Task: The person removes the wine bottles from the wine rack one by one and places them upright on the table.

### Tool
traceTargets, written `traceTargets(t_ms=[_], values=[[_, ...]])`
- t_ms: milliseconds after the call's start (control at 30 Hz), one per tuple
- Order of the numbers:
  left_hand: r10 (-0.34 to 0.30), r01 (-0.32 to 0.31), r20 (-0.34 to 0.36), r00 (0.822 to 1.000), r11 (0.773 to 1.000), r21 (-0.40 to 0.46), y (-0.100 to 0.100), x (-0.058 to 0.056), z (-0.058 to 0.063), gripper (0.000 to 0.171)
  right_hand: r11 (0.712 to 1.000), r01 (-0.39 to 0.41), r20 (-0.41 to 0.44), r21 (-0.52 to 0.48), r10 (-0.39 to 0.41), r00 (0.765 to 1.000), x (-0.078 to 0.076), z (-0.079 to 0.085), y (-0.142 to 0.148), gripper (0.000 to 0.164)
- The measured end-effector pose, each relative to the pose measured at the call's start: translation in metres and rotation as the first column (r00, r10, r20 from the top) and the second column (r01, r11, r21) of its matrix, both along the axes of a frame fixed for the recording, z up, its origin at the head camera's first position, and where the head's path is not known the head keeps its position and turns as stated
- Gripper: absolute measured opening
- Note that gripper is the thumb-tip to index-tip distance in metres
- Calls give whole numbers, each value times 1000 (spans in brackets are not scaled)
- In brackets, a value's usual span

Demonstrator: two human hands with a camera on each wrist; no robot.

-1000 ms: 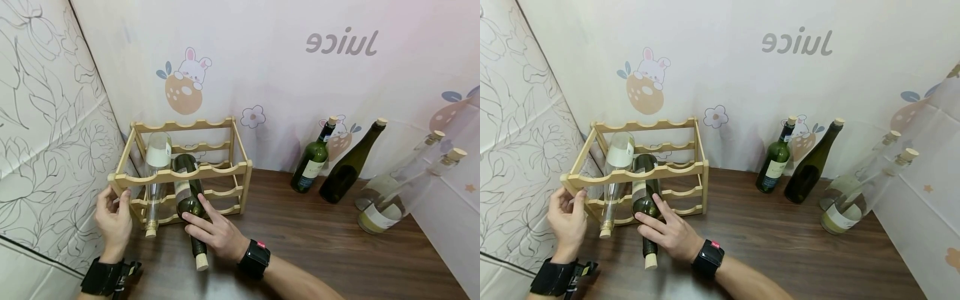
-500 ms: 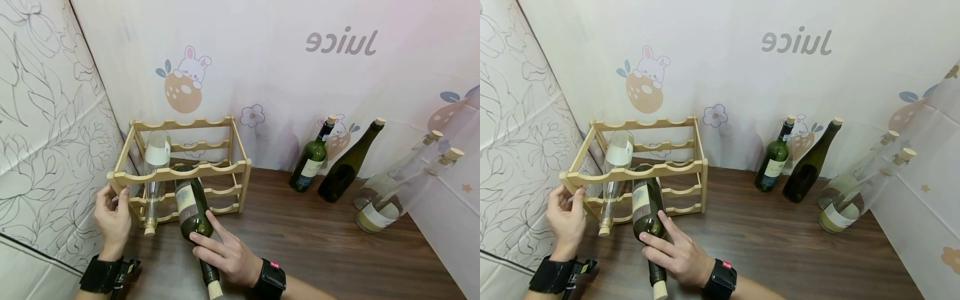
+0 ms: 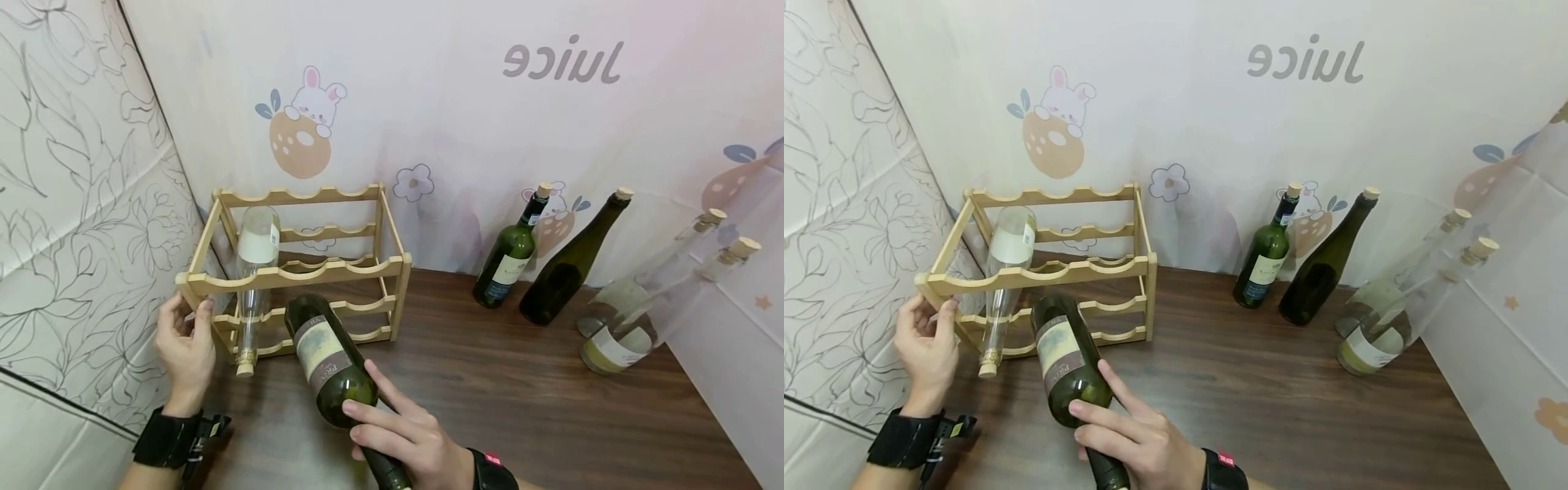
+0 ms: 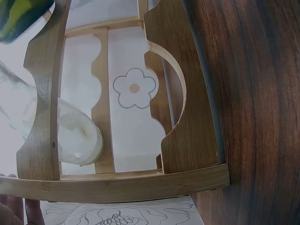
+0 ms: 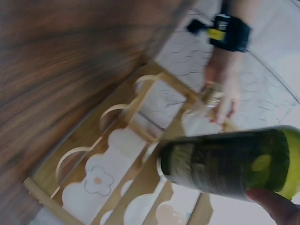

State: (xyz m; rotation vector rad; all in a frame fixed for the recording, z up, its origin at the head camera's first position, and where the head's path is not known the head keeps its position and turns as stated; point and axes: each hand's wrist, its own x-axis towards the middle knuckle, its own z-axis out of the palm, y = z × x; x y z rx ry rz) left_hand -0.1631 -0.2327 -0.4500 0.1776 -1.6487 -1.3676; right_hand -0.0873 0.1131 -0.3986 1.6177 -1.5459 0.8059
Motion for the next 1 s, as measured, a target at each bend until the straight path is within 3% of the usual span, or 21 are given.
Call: traceTargets(t_ms=[133,233,333,433,533,733,800,867,1000], values=[[-8,8,-1,1000,1000,-4,0,0,2,35,995,-77,137,-71,86,987,3,14,7,30],[-11,11,-13,1000,1000,2,0,-1,2,34,987,-120,297,-110,148,943,6,25,12,29],[-11,11,-15,1000,1000,1,0,-2,2,34,985,-138,470,-104,170,866,8,34,19,28],[-4,4,-4,1000,1000,2,0,-1,2,35,987,-149,643,-63,154,750,11,43,29,34],[3,-3,12,1000,1000,1,1,-1,1,36,988,-151,723,-15,115,681,11,54,39,42],[6,-6,20,1000,1000,0,1,0,0,37,988,3,744,154,-118,658,11,77,59,46],[8,-8,19,1000,1000,-2,1,0,0,37,978,66,724,199,-192,663,11,81,66,45],[7,-7,15,1000,1000,-3,1,1,1,37,962,135,701,237,-265,662,10,86,73,44],[-5,5,-4,1000,1000,-3,1,2,3,36,900,285,641,331,-436,631,5,95,85,37]])
